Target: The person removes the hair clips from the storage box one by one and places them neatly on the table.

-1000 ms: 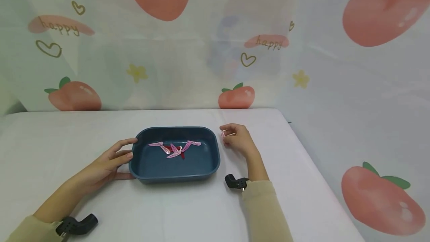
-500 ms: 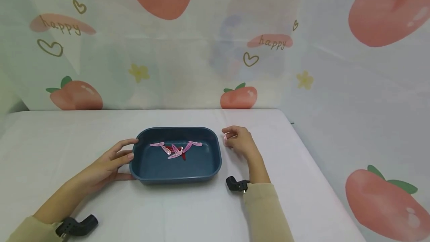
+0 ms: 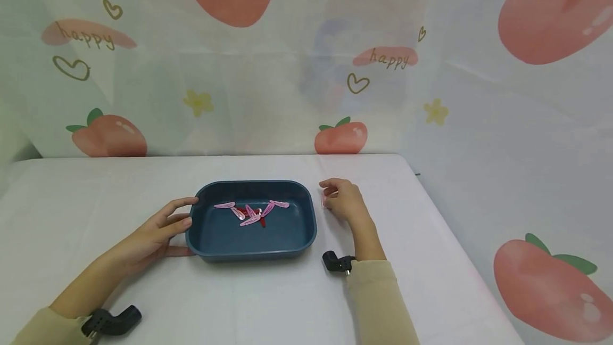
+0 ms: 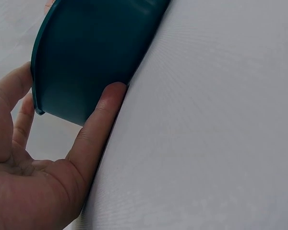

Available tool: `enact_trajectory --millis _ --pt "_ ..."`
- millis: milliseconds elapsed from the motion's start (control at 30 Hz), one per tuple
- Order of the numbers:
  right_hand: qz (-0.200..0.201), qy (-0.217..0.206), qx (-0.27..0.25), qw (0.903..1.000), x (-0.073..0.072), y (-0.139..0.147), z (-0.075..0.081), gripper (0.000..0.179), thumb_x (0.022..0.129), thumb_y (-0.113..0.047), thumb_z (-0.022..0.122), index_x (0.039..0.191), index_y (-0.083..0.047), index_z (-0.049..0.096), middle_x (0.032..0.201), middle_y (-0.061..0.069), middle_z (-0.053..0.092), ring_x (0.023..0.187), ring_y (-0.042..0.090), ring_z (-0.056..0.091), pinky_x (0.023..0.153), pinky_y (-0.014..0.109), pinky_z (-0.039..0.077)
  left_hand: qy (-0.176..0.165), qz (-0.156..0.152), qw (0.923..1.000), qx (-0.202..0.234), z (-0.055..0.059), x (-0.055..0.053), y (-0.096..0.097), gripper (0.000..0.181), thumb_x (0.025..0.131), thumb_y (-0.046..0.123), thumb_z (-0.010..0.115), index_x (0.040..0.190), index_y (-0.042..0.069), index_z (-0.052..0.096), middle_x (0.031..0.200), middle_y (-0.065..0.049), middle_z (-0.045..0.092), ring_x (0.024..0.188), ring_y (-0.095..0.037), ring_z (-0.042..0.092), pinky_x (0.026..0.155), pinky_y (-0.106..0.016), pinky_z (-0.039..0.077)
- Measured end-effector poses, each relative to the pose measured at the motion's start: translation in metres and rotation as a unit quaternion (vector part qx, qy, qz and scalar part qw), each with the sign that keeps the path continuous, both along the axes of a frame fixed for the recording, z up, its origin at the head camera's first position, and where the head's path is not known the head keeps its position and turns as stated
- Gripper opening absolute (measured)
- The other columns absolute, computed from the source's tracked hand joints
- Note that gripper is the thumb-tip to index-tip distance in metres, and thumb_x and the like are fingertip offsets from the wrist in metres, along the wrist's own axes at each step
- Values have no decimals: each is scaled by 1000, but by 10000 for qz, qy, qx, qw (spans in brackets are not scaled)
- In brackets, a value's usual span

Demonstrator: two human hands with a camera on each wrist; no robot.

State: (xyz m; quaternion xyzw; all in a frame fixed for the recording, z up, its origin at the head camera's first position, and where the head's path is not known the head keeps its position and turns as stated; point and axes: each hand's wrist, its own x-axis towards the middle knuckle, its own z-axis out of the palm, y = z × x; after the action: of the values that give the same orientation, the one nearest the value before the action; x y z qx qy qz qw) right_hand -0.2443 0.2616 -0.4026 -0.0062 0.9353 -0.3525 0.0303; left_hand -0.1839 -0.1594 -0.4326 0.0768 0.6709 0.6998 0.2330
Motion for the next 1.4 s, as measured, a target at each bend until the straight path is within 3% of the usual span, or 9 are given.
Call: enact_trajectory --millis 200,367,633,933,1133,1300,1400 --pt "-51 123 39 9999 2 -1 4 38 93 0 61 130 -8 65 119 17 68 110 33 65 95 47 55 -28 30 10000 -21 0 1 0 57 103 25 57 153 27 32 157 -20 25 139 -48 36 87 -55 57" --pt "150 149 -642 9977 2 -5 11 37 95 -1 60 132 -7 63 120 16 67 104 30 67 89 41 59 -10 20 10000 -3 0 2 0 57 102 25 58 153 27 32 157 -21 24 139 -48 35 87 -56 57" --pt "307 527 -1730 9830 11 -21 32 36 97 -5 59 132 -4 61 123 21 64 109 40 65 85 35 60 -28 -10 10000 -28 2 3 1 55 103 24 57 152 27 32 157 -21 23 139 -48 36 87 -55 57" --pt "646 769 -2317 9676 20 -45 49 32 96 -8 64 129 -8 63 119 19 64 101 31 67 82 29 60 25 -69 10000 -6 5 3 0 55 103 24 56 153 25 31 158 -22 21 140 -49 33 87 -55 57" --pt "1078 601 -2429 9622 25 -68 45 33 96 -7 63 129 -6 62 119 21 64 107 39 65 83 32 60 -14 -60 10000 -2 3 2 -1 53 103 24 56 151 28 33 157 -21 22 140 -48 34 88 -54 57" --pt "1421 419 -2428 9587 26 -88 30 32 96 -4 62 128 -2 62 117 23 64 105 42 64 83 30 60 -27 -28 10000 13 1 1 -2 53 103 24 56 151 28 33 157 -20 23 140 -47 34 87 -55 57" --pt "1668 329 -2325 9576 26 -100 20 32 95 -2 62 126 0 63 115 25 65 100 37 66 81 29 60 -50 -25 10000 35 1 0 -2 54 103 24 56 152 28 33 157 -20 23 140 -47 33 87 -55 57"
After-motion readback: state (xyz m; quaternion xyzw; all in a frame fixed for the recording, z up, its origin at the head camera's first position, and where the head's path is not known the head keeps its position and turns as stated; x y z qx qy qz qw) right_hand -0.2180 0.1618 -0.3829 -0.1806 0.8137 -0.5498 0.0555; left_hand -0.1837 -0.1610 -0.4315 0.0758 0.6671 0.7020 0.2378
